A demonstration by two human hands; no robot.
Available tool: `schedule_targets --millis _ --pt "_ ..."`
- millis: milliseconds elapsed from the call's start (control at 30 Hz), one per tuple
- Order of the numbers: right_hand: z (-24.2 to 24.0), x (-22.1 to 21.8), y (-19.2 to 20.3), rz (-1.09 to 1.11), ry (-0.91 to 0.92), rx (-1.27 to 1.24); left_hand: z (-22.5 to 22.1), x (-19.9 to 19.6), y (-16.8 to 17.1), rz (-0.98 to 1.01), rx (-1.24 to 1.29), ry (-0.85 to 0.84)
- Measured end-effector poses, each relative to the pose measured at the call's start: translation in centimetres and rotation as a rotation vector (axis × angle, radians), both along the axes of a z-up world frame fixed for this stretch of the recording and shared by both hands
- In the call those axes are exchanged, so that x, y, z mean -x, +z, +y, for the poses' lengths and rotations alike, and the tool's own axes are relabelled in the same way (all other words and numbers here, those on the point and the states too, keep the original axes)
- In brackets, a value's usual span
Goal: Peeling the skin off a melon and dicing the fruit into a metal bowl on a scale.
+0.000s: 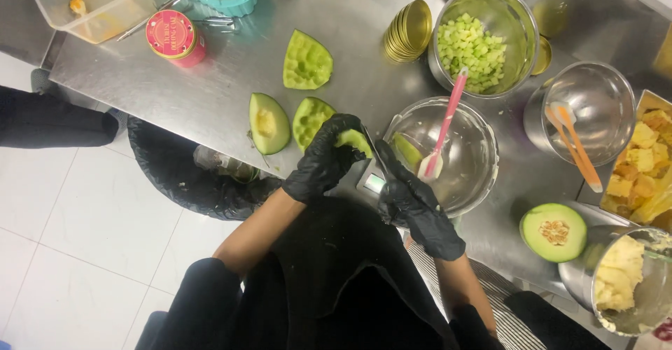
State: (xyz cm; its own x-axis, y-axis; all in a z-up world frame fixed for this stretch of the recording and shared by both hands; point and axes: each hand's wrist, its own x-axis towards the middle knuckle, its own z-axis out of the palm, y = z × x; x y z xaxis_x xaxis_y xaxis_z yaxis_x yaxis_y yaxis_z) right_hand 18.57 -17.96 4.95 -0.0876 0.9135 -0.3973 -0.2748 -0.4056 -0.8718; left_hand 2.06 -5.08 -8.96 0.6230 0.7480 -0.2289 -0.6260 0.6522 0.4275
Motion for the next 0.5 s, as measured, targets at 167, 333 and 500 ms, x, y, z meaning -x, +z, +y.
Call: schedule_targets --millis 167,333,500 --pt "-0.8 1.1 -0.1 -0.410 0.013 -0.262 -0.3 -1.5 4.5 0.083 0.134 0.116" --pt "-0.7 2.1 1.7 -0.863 0.005 -0.478 0.3 -2.4 6.5 -0.016 0.295 0.154" --pt "-1.2 2.7 -0.3 -1.244 -0.080 -0.668 0.8 -3.4 4.0 -0.220 0.372 0.124"
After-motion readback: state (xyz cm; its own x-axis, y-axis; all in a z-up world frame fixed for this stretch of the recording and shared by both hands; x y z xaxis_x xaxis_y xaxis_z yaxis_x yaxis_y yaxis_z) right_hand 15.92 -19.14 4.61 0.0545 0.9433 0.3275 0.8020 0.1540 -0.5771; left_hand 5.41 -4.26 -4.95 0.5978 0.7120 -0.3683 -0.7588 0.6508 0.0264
